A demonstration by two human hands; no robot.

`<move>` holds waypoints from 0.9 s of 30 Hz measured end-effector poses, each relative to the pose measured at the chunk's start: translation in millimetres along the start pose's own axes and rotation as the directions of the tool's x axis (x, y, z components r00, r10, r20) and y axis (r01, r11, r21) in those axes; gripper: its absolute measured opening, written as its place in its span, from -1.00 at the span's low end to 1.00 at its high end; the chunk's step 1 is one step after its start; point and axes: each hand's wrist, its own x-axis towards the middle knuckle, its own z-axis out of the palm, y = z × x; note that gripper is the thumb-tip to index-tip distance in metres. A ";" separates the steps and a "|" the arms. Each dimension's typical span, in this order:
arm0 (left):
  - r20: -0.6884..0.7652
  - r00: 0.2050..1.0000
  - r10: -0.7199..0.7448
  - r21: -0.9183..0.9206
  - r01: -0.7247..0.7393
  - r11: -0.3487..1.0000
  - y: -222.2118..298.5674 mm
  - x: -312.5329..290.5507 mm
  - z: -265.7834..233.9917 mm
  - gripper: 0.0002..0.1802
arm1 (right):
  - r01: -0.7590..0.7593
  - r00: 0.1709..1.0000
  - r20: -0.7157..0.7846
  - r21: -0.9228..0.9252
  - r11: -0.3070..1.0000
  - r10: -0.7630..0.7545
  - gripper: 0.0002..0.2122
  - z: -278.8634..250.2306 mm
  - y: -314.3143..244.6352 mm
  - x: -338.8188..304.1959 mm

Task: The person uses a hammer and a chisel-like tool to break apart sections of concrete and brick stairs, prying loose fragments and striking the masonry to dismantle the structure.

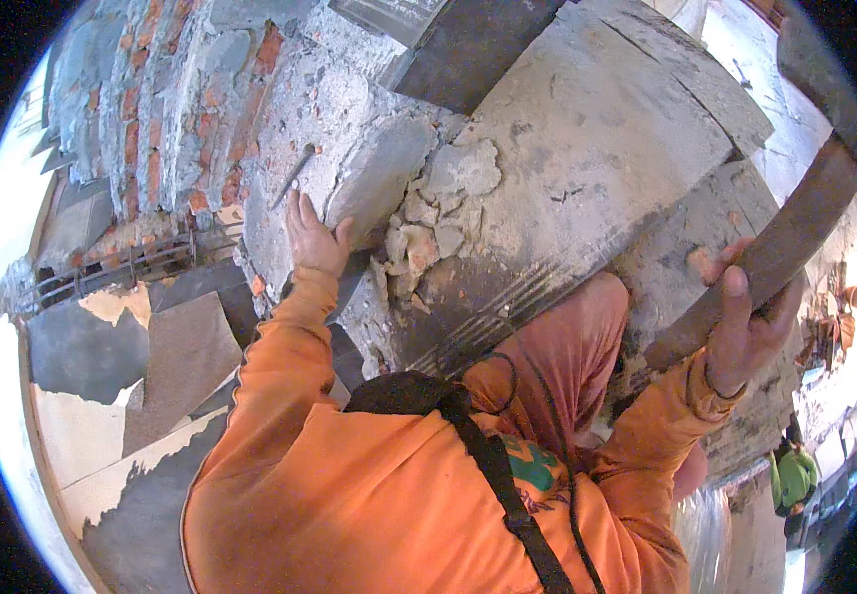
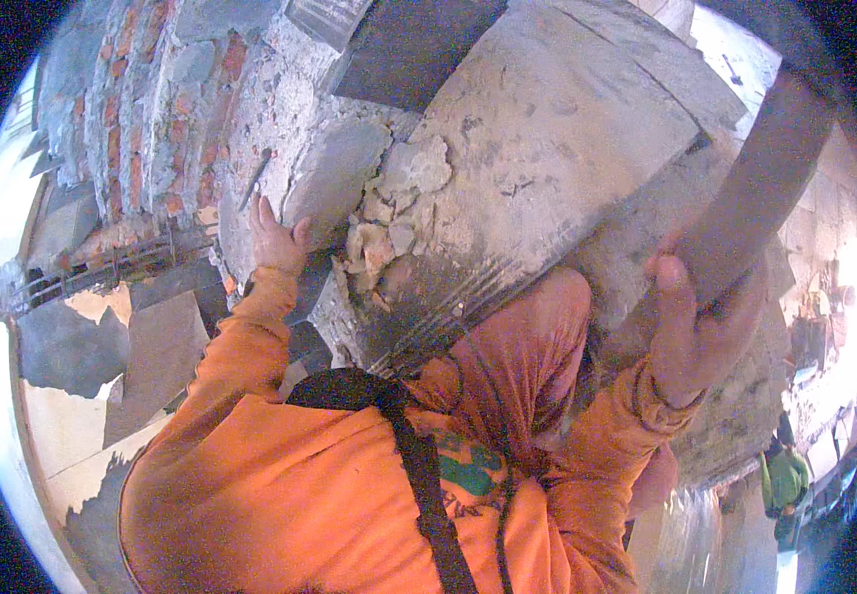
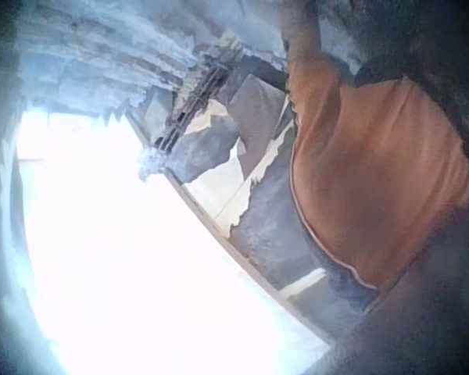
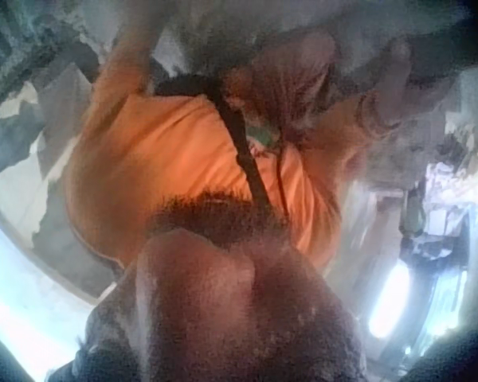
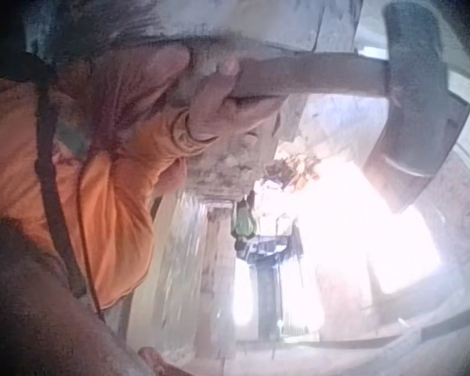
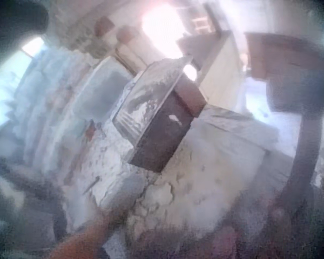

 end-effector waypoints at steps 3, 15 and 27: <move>0.029 0.999 -0.037 -0.036 0.038 0.999 -1.6 -4.7 -2.0 -0.10 | 0.022 1.000 -0.011 0.040 0.999 -0.022 -0.63 4.3 38.8 -13.4; -0.088 0.994 0.062 -0.001 -0.063 0.998 -5.3 -3.2 -3.5 -0.11 | 0.102 0.988 -0.132 0.172 0.980 -0.079 -0.63 32.8 57.4 -61.5; -0.224 0.974 -0.045 -0.281 -0.020 0.959 -12.0 -8.9 5.8 -0.07 | 0.227 0.947 -0.233 -0.005 0.974 -0.222 -0.67 45.6 -48.4 -145.5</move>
